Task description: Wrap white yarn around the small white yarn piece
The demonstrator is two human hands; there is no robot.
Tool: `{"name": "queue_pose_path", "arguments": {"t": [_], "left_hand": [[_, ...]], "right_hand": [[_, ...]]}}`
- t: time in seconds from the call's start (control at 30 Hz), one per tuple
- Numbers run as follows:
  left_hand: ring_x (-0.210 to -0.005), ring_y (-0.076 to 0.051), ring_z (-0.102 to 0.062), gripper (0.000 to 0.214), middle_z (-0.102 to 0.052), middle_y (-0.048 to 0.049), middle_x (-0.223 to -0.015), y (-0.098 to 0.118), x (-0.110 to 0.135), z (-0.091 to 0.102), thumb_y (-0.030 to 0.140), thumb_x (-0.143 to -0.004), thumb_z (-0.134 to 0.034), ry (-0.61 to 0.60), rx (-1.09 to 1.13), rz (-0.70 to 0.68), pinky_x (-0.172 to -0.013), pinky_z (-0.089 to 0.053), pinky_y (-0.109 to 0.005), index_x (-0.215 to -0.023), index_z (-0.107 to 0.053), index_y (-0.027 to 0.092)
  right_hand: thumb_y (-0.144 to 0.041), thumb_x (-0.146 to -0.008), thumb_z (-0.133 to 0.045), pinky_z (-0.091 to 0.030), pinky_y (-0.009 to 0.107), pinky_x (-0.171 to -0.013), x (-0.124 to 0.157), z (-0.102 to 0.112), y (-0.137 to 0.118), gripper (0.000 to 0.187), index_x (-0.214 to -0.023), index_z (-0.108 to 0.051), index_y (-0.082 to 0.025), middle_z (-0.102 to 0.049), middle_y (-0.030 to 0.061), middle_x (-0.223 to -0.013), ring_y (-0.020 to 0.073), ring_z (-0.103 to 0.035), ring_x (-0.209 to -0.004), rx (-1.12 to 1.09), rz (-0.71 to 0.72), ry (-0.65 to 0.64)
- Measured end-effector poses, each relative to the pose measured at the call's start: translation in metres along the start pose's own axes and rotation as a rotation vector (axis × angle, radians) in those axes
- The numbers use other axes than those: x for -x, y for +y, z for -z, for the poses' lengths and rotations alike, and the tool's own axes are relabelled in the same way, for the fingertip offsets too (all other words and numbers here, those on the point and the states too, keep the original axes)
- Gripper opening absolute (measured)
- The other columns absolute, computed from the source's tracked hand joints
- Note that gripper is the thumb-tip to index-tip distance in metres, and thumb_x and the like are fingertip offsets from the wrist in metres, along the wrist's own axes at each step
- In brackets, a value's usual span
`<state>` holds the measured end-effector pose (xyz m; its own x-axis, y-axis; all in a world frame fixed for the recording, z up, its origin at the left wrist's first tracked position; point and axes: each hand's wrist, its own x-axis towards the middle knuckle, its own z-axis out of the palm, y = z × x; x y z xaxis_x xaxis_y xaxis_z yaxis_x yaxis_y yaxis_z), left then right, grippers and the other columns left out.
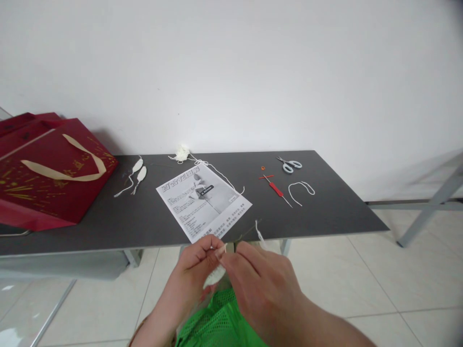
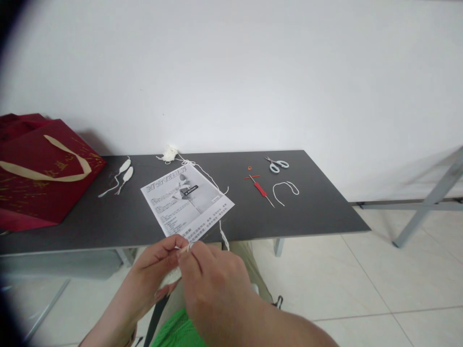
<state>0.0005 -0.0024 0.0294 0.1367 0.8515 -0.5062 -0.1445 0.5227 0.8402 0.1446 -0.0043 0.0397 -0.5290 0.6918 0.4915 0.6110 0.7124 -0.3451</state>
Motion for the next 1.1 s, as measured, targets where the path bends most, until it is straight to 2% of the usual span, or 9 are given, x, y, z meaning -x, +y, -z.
{"name": "queue_pose_path", "arguments": {"t": [0.13,0.23,0.4,0.6,0.7,0.83,0.93,1.0,1.1], "left_hand": [[-0.042,-0.004,-0.029,0.027,-0.036,0.0063,-0.053,0.002,0.006,-0.004,0.039,-0.069,-0.064,-0.052,0.091,0.03,-0.036,-0.02,-0.012,-0.068,-0.048,0.017],[-0.039,-0.003,-0.03,0.026,-0.038,0.006,-0.053,0.0,0.009,-0.005,0.038,-0.071,-0.063,-0.068,0.111,0.029,-0.036,-0.019,-0.013,-0.07,-0.048,0.017],[-0.032,-0.003,-0.029,0.026,-0.038,0.0064,-0.046,-0.006,0.008,-0.004,0.039,-0.075,-0.059,-0.152,0.129,-0.025,-0.031,-0.015,-0.014,-0.071,-0.048,0.017],[-0.028,-0.001,-0.022,0.028,-0.034,0.0086,-0.041,-0.007,0.008,-0.008,0.038,-0.074,-0.061,-0.186,0.22,-0.026,-0.028,-0.013,-0.013,-0.066,-0.043,0.017],[-0.028,-0.001,-0.024,0.03,-0.034,0.0087,-0.041,-0.006,0.009,-0.009,0.036,-0.071,-0.064,-0.185,0.25,0.016,-0.03,-0.017,-0.012,-0.063,-0.043,0.016],[-0.028,-0.001,-0.024,0.028,-0.036,0.0073,-0.04,-0.007,0.01,-0.006,0.037,-0.071,-0.064,-0.251,0.206,0.03,-0.028,-0.015,-0.013,-0.063,-0.048,0.015],[-0.027,-0.002,-0.026,0.028,-0.039,0.006,-0.041,-0.011,0.009,-0.002,0.038,-0.072,-0.063,-0.31,0.126,0.029,-0.028,-0.013,-0.014,-0.065,-0.05,0.014],[-0.029,-0.002,-0.027,0.028,-0.039,0.0056,-0.042,-0.013,0.008,0.001,0.039,-0.072,-0.062,-0.328,0.056,0.028,-0.029,-0.013,-0.015,-0.065,-0.05,0.014],[-0.032,-0.003,-0.027,0.031,-0.037,0.0057,-0.045,-0.015,0.004,0.004,0.041,-0.073,-0.06,-0.338,-0.073,0.02,-0.031,-0.015,-0.015,-0.063,-0.048,0.014]], "right_hand": [[-0.006,-0.08,-0.052,-0.031,0.022,-0.05,0.025,-0.019,-0.002,0.018,-0.095,-0.057,-0.015,-0.048,0.0014,-0.066,0.0104,-0.043,-0.056,-0.315,-0.164,0.238],[-0.006,-0.077,-0.056,-0.031,0.02,-0.047,0.035,-0.026,-0.004,0.02,-0.093,-0.059,-0.017,-0.047,-0.0005,-0.064,0.0087,-0.042,-0.054,-0.504,-0.295,0.362],[-0.017,-0.078,-0.061,-0.029,0.019,-0.045,0.035,-0.033,0.001,0.004,-0.078,-0.065,-0.017,-0.046,-0.001,-0.061,0.0075,-0.04,-0.052,-0.912,-0.592,0.364],[-0.027,-0.066,-0.073,-0.021,0.016,-0.039,0.029,-0.052,0.013,0.018,-0.065,-0.06,-0.014,-0.044,-0.004,-0.052,0.0033,-0.03,-0.042,-1.54,-0.894,0.323],[-0.029,-0.062,-0.075,-0.017,0.015,-0.035,0.029,-0.059,0.016,0.024,-0.066,-0.058,-0.013,-0.04,-0.0068,-0.045,0.0022,-0.025,-0.036,-1.739,-0.959,0.235],[-0.029,-0.062,-0.075,-0.016,0.015,-0.035,0.024,-0.059,0.03,0.026,-0.062,-0.056,-0.012,-0.04,-0.007,-0.044,0.0016,-0.024,-0.035,-1.791,-0.895,0.054],[-0.025,-0.061,-0.074,-0.021,0.014,-0.038,0.012,-0.046,0.051,0.022,-0.06,-0.059,-0.01,-0.047,-0.0046,-0.049,0.002,-0.032,-0.039,-1.633,-0.725,-0.176],[-0.022,-0.063,-0.072,-0.032,0.015,-0.046,-0.002,-0.033,0.065,0.016,-0.063,-0.062,-0.01,-0.054,-0.0018,-0.056,0.0048,-0.044,-0.049,-1.471,-0.573,-0.367],[-0.019,-0.067,-0.067,-0.038,0.017,-0.052,-0.026,-0.012,0.075,0.01,-0.069,-0.064,-0.011,-0.06,-0.0004,-0.062,0.0076,-0.051,-0.055,-1.171,-0.43,-0.635]]}}
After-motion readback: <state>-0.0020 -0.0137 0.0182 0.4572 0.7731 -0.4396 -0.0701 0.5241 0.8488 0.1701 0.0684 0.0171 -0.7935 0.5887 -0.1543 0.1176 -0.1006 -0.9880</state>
